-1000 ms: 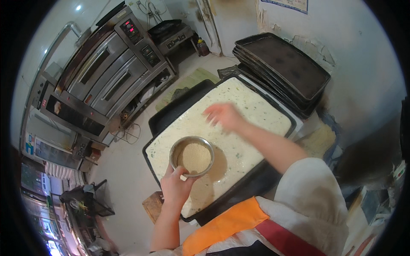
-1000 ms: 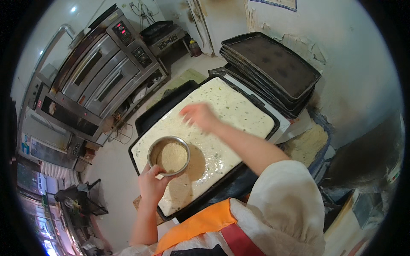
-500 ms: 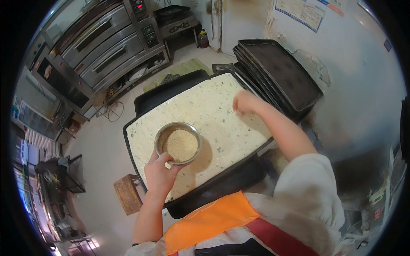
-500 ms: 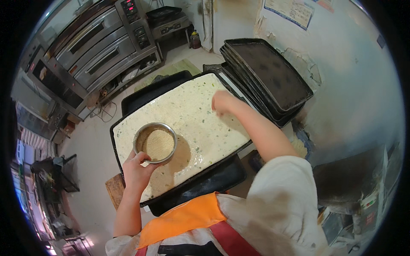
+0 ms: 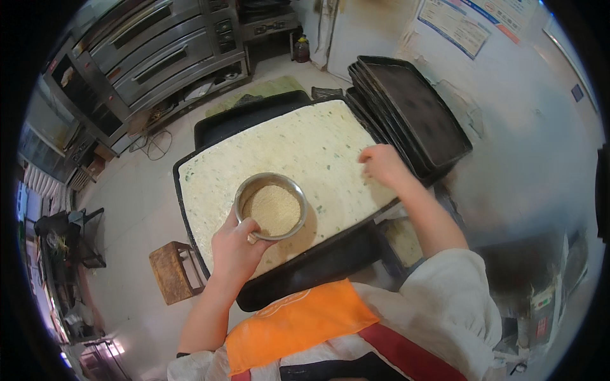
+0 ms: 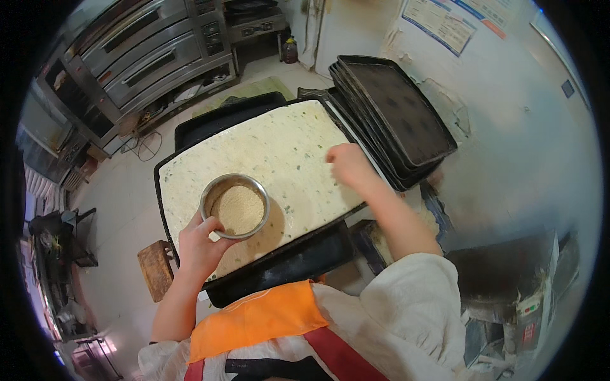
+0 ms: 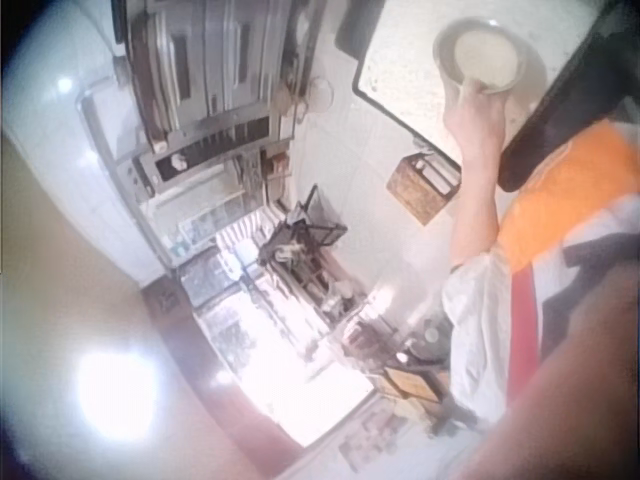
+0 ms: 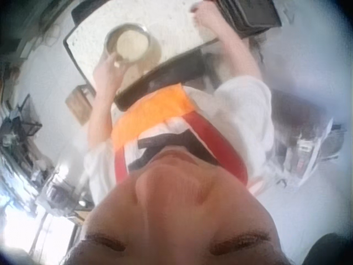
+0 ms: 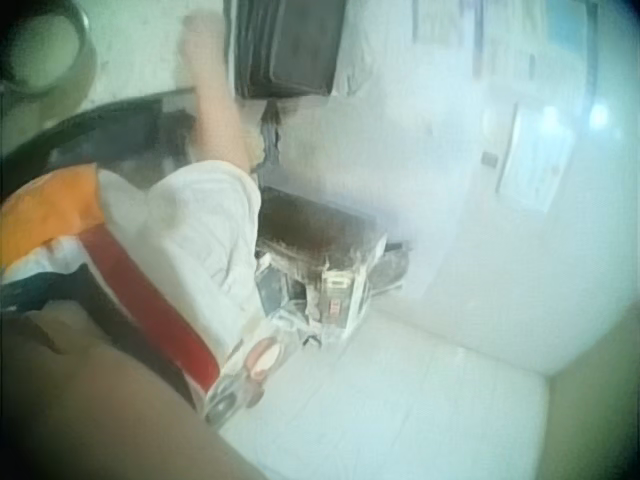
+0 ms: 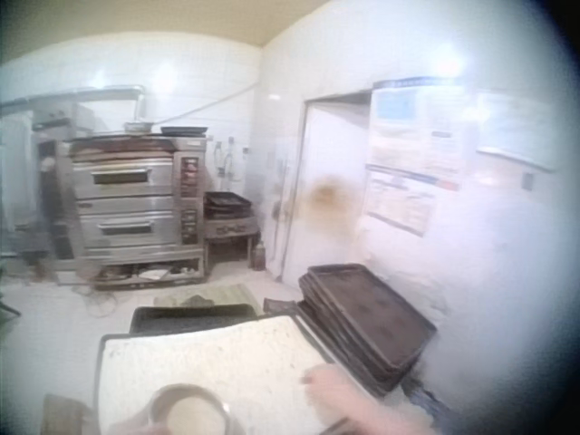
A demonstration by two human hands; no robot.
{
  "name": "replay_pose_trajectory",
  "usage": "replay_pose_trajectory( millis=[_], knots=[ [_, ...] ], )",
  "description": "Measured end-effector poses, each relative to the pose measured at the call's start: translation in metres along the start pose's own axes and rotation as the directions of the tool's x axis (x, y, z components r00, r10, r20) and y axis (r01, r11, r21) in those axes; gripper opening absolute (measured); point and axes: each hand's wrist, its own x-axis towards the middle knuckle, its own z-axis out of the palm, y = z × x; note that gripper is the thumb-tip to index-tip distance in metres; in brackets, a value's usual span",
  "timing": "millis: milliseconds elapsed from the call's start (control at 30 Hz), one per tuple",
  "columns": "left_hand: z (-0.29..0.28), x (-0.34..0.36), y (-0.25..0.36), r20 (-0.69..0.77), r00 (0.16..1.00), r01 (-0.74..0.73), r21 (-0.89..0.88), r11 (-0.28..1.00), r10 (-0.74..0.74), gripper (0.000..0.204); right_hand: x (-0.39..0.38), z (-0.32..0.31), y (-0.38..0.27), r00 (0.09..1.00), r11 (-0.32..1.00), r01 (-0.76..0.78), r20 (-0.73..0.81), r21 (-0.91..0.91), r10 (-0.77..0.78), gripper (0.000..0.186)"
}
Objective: The person chops green onions with a cleaver, retrieves a package from a shelf, spreads the chopped onions over a large sheet of dough, passes the dough through a roller machine, and then presses it into a baking tray, applying oil with a brush and spraying liquid from a bottle.
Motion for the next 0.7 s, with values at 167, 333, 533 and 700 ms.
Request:
replay_pose_trajectory(
  millis=[167, 333, 533, 700],
  knots=[
    [0.018, 0.018, 0.012, 0.073, 0.994, -0.089, 0.057, 0.994, 0.085, 0.033, -0.027, 0.052, -0.133, 0.886, 0.869, 0.452, 0.009, 0.200, -0.463, 0.023],
    [0.013, 0.015, 0.000, 0.021, 0.998, -0.063, 0.044, 0.997, 0.062, 0.033, -0.009, 0.065, -0.146, 0.937, 0.880, 0.337, -0.030, 0.335, -0.347, 0.022],
    [-0.030, -0.042, -0.042, -0.097, 0.987, 0.124, -0.009, 0.992, -0.124, 0.033, -0.009, 0.015, 0.020, 0.987, 0.939, -0.109, -0.150, -0.326, 0.062, 0.020],
    [-0.057, -0.091, -0.067, -0.154, 0.967, 0.205, -0.012, 0.979, -0.205, 0.034, -0.043, 0.057, -0.040, 0.966, 0.985, -0.143, 0.204, -0.092, 0.159, 0.019]
  ],
)
